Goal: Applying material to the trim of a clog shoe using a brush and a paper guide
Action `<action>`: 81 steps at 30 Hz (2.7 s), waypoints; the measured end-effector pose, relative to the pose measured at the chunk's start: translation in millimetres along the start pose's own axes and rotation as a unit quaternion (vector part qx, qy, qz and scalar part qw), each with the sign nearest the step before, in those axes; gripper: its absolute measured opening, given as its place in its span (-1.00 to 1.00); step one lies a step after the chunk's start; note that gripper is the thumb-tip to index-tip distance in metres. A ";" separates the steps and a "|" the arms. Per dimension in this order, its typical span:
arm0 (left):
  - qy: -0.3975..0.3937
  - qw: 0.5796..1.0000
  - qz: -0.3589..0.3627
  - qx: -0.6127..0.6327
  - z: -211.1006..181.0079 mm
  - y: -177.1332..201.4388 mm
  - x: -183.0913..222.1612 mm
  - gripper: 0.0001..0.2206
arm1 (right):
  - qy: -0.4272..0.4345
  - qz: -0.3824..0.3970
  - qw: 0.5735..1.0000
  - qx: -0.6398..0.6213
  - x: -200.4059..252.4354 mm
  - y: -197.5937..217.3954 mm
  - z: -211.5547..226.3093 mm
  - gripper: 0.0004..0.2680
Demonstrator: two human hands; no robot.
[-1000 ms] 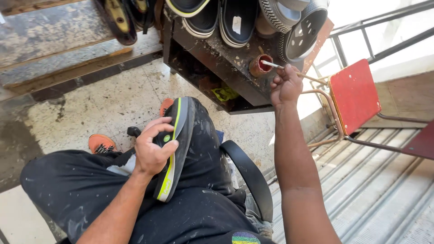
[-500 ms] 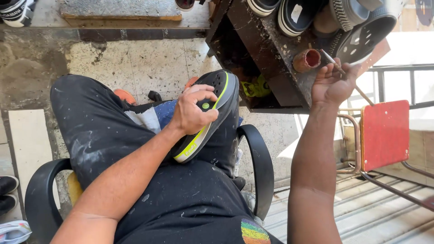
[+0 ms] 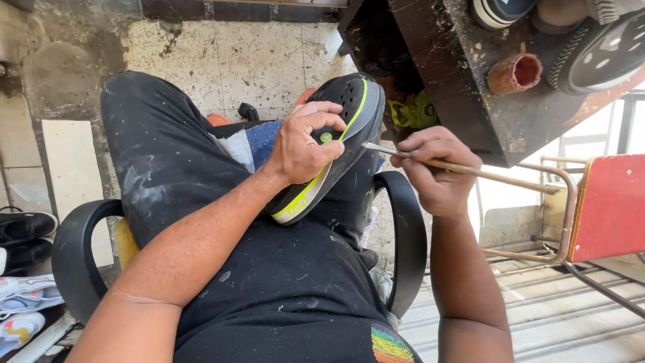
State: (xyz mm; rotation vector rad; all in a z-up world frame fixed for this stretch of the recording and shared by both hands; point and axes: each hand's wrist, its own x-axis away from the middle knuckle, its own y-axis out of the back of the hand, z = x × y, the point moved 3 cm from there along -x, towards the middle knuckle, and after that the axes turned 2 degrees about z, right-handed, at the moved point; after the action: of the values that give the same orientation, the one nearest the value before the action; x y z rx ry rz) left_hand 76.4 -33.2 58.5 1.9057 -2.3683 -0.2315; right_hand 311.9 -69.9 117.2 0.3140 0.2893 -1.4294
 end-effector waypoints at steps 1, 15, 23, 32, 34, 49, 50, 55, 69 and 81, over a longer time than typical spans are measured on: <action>0.001 1.000 -0.002 0.000 -3.3 0.9 -0.5 -0.77 | -0.001 0.002 1.000 -0.001 -1.5 -3.4 -1.5 -0.86; 0.013 1.000 0.011 0.009 -3.8 4.7 -0.4 -0.77 | 0.091 0.063 0.983 0.149 -20.0 -17.5 2.2 -0.87; 0.023 1.000 0.015 0.007 9.3 0.4 -1.2 -0.76 | 0.108 0.081 0.981 0.138 -15.6 -28.7 2.5 -0.88; 0.030 0.999 0.027 0.014 8.3 2.6 -1.3 -0.75 | 0.119 0.076 0.976 0.168 -19.4 -30.7 7.9 -0.88; 0.032 0.999 0.028 0.015 8.9 2.3 -0.7 -0.75 | 0.103 0.085 0.978 0.158 -21.0 -26.8 10.1 -0.87; 0.040 0.999 0.022 0.009 1.7 3.9 -2.5 -0.76 | 0.092 0.098 0.975 0.175 -23.3 -32.2 21.9 -0.86; 0.039 0.999 0.023 0.011 5.0 3.7 -2.3 -0.76 | 0.100 0.095 0.973 0.187 -22.9 -31.9 20.0 -0.87; 0.038 0.999 0.030 0.015 4.5 4.5 -3.0 -0.76 | 0.086 0.121 0.974 0.169 -16.9 -48.1 22.2 -0.88; 0.029 0.999 0.028 0.026 4.9 6.3 -2.6 -0.76 | 0.029 0.105 0.978 0.178 -16.2 -55.3 27.2 -0.89; 0.019 1.000 0.012 0.020 14.2 1.1 -2.0 -0.75 | 0.034 -0.005 0.975 0.219 -11.5 -35.1 18.0 -0.85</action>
State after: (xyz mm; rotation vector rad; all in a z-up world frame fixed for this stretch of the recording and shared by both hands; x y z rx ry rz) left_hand 73.4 -30.2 44.8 1.8786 -2.3875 -0.1458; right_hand 275.8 -70.2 136.9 0.7239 0.0263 -1.4878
